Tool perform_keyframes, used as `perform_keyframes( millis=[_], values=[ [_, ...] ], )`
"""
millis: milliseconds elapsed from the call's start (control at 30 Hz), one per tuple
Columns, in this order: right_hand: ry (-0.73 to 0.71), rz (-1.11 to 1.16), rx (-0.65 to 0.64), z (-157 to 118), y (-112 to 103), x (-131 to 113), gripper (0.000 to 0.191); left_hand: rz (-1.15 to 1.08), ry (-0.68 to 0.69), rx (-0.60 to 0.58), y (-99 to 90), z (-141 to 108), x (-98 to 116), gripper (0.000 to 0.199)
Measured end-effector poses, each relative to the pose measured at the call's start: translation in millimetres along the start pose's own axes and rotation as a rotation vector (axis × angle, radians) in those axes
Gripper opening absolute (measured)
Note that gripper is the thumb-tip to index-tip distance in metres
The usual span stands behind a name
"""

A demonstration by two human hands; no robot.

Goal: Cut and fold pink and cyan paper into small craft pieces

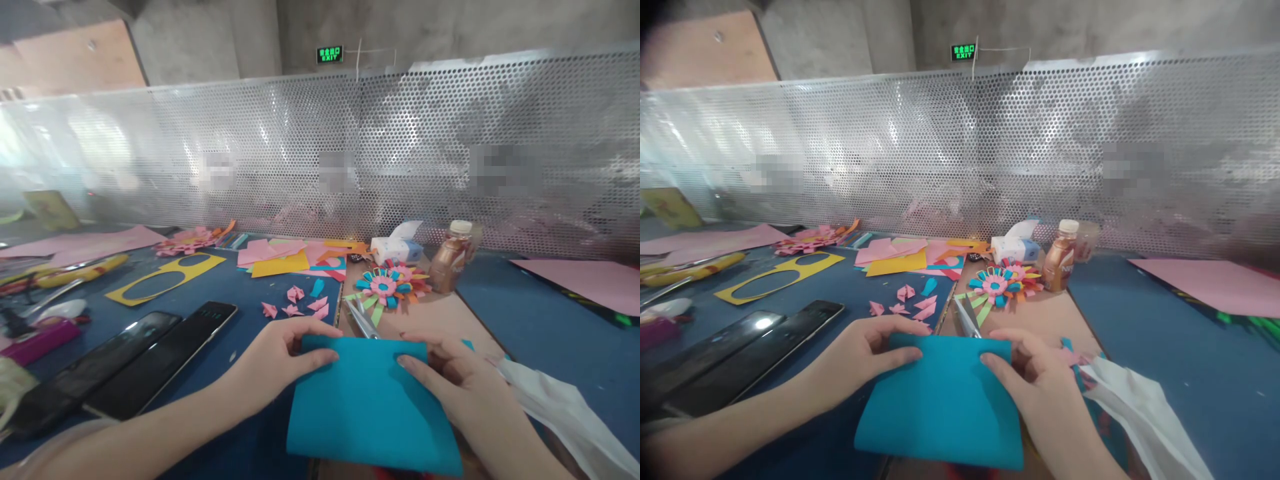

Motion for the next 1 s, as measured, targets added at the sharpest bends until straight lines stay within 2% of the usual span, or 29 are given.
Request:
perform_keyframes(
  millis=[100,367,667,867,1000],
  values=[
    [-0.007,0.039,0.026,-0.7,0.5,-0.4,0.028,0.005,-0.004,-0.005,0.4,-0.3,0.1,0.027],
    [0.045,0.04,-0.064,1.8,-0.3,3.3,0.033,-0.003,0.005,-0.012,0.6,-1.2,-2.9,0.029],
    [-0.036,0.046,0.076,-2.1,1.1,-3.6,0.022,-0.005,-0.008,0.003,0.6,-0.6,-2.8,0.028],
    [-0.042,-0.035,0.01,1.7,-1.3,-1.4,0.026,0.009,-0.002,0.014,0.1,-0.1,-4.2,0.028],
    [-0.054,0.002,0.022,0.0,-0.9,-4.4,0.023,0.018,0.01,0.012,-0.9,0.0,-2.4,0.027]
  ],
)
Point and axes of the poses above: each hand's wrist, its own z-axis towards the middle knuckle, its own y-axis out of the palm, x = y × z, the point moved 4 cm from there along z, towards the middle knuckle, and after that the axes turned 11 degrees about z, right-handed, at the moved point
